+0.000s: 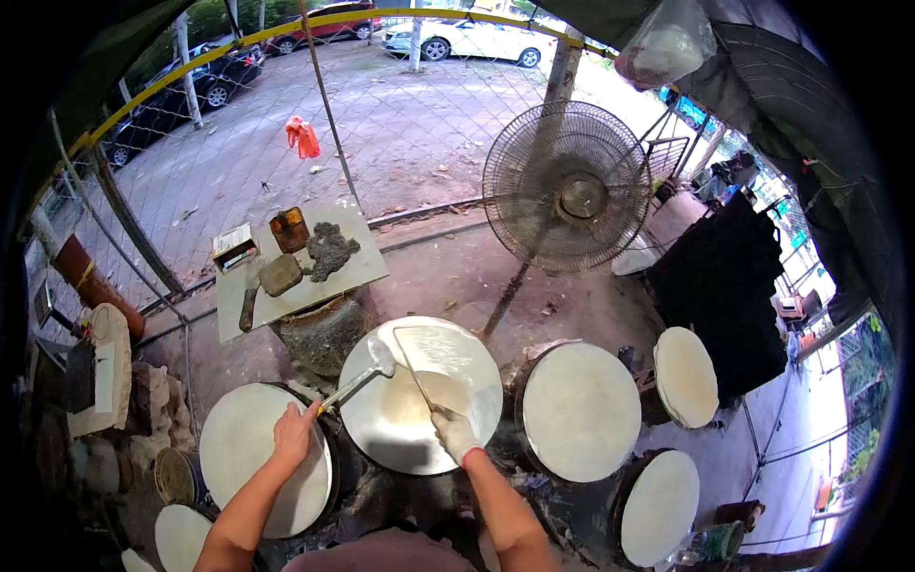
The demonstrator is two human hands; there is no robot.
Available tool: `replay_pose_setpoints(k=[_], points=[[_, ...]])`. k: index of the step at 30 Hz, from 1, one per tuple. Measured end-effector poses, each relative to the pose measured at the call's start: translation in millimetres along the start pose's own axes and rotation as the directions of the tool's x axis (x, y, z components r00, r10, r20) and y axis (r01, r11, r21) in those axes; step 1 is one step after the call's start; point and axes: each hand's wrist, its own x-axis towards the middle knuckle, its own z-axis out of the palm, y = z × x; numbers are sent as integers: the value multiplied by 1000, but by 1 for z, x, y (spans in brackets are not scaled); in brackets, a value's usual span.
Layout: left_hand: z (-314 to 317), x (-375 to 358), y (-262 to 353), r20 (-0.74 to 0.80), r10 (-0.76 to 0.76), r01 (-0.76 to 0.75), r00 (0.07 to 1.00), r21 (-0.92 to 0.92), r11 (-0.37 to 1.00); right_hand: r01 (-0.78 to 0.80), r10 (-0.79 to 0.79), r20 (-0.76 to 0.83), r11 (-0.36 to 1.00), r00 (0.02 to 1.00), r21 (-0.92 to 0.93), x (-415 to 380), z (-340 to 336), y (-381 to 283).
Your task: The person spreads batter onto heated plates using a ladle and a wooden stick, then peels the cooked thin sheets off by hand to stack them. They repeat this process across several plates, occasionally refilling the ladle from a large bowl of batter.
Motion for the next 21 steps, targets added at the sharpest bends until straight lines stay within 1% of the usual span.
replay_pose_setpoints(k=[1,2,3,5,6,7,8,9,10,13,14,15,16,17,18,19,20,21], points=[[-4,-8,-3,21,-27,27,999,4,1000,54,-54,25,998,998,-29,1,-15,10],[-7,-17,-8,41,-53,53,998,9,999,174,-181,-66,980,981,-101,4,-28,24],[-9,-22,-9,55,-82,82,995,11,997,310,-331,-155,940,931,-144,-1,-38,25],[-7,-34,-7,63,-98,97,993,31,995,236,-217,-332,971,918,19,2,-39,28],[-2,-38,-6,53,-96,95,994,24,995,350,-413,-321,907,852,-236,20,-31,39],[1,-41,-3,43,-92,92,995,15,996,436,-500,-177,846,847,-307,30,-16,34],[0,-43,2,39,-96,96,995,6,995,326,-353,-86,918,932,-226,42,-8,32],[-3,-47,9,36,-100,100,994,-2,995,197,-196,18,968,980,-158,50,-5,26],[-7,-50,16,30,-104,104,994,-12,994,-42,53,159,997,986,-71,8,-9,-23],[-33,-65,31,117,-196,202,974,-39,979,186,-151,147,944,978,-271,8,-52,-6],[-29,-69,30,103,-214,223,971,-88,971,329,-335,49,873,941,-359,7,-62,-1],[-22,-78,27,97,-230,241,968,-132,961,232,-240,-89,968,967,-93,25,-64,22],[-15,-86,26,95,-243,256,965,-175,951,286,-300,-63,944,952,-163,41,-59,31],[-10,-88,30,51,-253,257,966,-279,925,343,-359,-32,911,933,-230,52,-50,33],[-4,-89,37,7,-268,250,964,-380,890,341,-334,72,930,940,-136,44,-33,11],[1,-91,42,-33,-286,236,958,-474,848,215,-195,138,965,971,-149,42,-31,1],[8,-92,44,-80,-267,175,960,-572,802,88,-50,200,979,978,-182,41,-28,-8],[16,-92,45,-108,-288,155,951,-640,753,-14,67,271,981,960,-193,29,-35,-22]])
